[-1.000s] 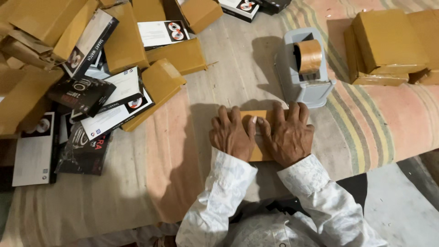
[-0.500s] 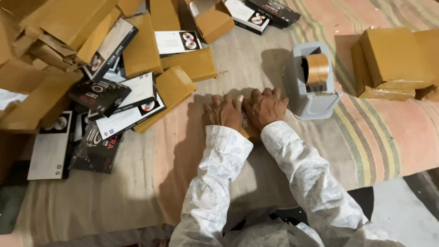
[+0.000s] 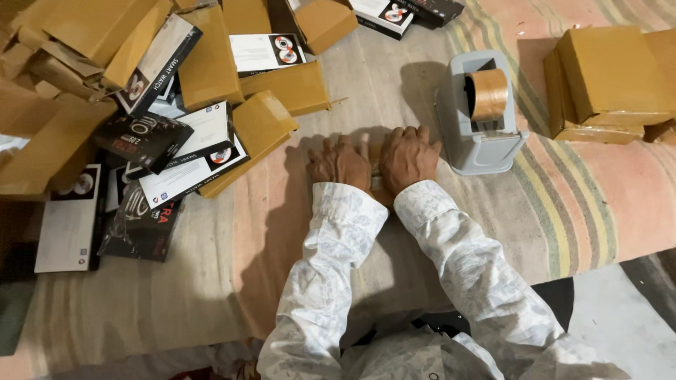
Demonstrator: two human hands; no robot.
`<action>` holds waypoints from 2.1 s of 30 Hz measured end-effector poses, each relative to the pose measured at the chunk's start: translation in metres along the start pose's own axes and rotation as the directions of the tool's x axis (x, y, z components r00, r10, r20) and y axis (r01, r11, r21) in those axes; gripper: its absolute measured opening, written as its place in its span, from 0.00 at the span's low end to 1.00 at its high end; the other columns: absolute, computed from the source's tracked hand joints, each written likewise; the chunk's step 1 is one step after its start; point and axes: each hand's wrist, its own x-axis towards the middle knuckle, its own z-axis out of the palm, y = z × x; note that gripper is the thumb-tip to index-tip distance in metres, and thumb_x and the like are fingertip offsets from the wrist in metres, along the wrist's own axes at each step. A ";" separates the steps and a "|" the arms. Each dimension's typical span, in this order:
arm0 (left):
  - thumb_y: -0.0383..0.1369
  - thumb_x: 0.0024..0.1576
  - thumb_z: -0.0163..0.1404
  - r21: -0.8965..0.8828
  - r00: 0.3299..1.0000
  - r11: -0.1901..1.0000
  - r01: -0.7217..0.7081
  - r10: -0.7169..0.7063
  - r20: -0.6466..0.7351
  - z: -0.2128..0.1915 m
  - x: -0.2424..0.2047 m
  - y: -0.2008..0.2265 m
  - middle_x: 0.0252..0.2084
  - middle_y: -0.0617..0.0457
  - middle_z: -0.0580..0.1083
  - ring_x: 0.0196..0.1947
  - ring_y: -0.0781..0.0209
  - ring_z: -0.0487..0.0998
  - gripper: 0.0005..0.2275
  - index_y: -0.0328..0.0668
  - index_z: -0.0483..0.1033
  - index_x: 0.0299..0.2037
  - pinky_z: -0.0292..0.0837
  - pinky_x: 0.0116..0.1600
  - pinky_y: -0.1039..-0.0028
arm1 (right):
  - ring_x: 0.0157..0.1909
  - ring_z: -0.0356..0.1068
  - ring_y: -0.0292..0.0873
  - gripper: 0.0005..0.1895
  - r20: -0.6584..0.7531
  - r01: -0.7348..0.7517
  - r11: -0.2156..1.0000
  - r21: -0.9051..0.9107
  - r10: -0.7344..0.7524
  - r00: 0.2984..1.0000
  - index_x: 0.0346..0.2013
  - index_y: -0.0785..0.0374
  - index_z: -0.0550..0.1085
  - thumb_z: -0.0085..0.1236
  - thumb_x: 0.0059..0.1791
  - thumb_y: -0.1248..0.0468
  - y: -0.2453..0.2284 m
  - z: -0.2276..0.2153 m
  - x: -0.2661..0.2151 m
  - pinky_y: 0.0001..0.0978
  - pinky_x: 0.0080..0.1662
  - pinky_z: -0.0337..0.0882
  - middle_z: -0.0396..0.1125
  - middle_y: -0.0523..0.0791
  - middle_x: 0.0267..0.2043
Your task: The person places small black product boxes into open brown cardboard boxes, closes the flaps, and seals them with packing tape using a tape dispenser. The person repeats this process for several units, stacking the sealed boxes on the table.
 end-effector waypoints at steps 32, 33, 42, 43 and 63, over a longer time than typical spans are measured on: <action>0.51 0.31 0.72 0.000 0.754 0.756 -0.655 0.653 0.071 -0.019 -0.034 -0.065 0.75 0.51 0.57 0.75 0.43 0.52 0.52 0.59 0.61 0.71 0.54 0.69 0.43 | 0.75 0.49 0.63 0.55 0.088 0.563 0.778 0.277 -0.604 0.792 0.68 0.64 0.61 0.76 0.33 0.47 0.051 -0.048 -0.031 0.53 0.60 0.69 0.52 0.61 0.72; 0.49 0.32 0.72 0.021 0.737 0.737 -0.676 0.675 0.037 -0.018 -0.028 -0.065 0.72 0.51 0.61 0.73 0.44 0.57 0.49 0.56 0.64 0.69 0.57 0.70 0.47 | 0.73 0.52 0.64 0.53 0.054 0.586 0.770 0.253 -0.616 0.786 0.66 0.66 0.62 0.76 0.33 0.49 0.053 -0.046 -0.028 0.51 0.60 0.70 0.55 0.61 0.70; 0.49 0.42 0.68 -0.361 0.875 0.826 -0.432 0.482 0.055 -0.048 -0.012 -0.073 0.53 0.44 0.77 0.55 0.51 0.77 0.30 0.43 0.77 0.52 0.71 0.64 0.64 | 0.42 0.75 0.53 0.32 0.083 0.300 0.768 0.566 -0.415 0.906 0.48 0.67 0.75 0.65 0.40 0.46 0.086 -0.101 -0.015 0.45 0.44 0.76 0.73 0.54 0.45; 0.51 0.43 0.68 -0.320 0.884 0.840 -0.438 0.467 0.018 -0.051 -0.011 -0.069 0.53 0.44 0.77 0.55 0.49 0.76 0.30 0.41 0.77 0.50 0.69 0.64 0.62 | 0.40 0.75 0.52 0.32 0.115 0.216 0.742 0.634 -0.367 0.923 0.47 0.68 0.75 0.64 0.41 0.44 0.089 -0.103 -0.012 0.45 0.42 0.75 0.74 0.55 0.43; 0.40 0.65 0.42 -0.167 0.904 0.910 -0.378 0.324 -0.280 -0.004 -0.094 -0.056 0.73 0.34 0.59 0.66 0.35 0.65 0.22 0.45 0.67 0.68 0.64 0.65 0.53 | 0.73 0.49 0.66 0.42 -0.035 0.164 0.984 0.070 -0.162 0.986 0.70 0.62 0.62 0.36 0.53 0.35 0.026 -0.071 -0.097 0.67 0.67 0.45 0.55 0.61 0.70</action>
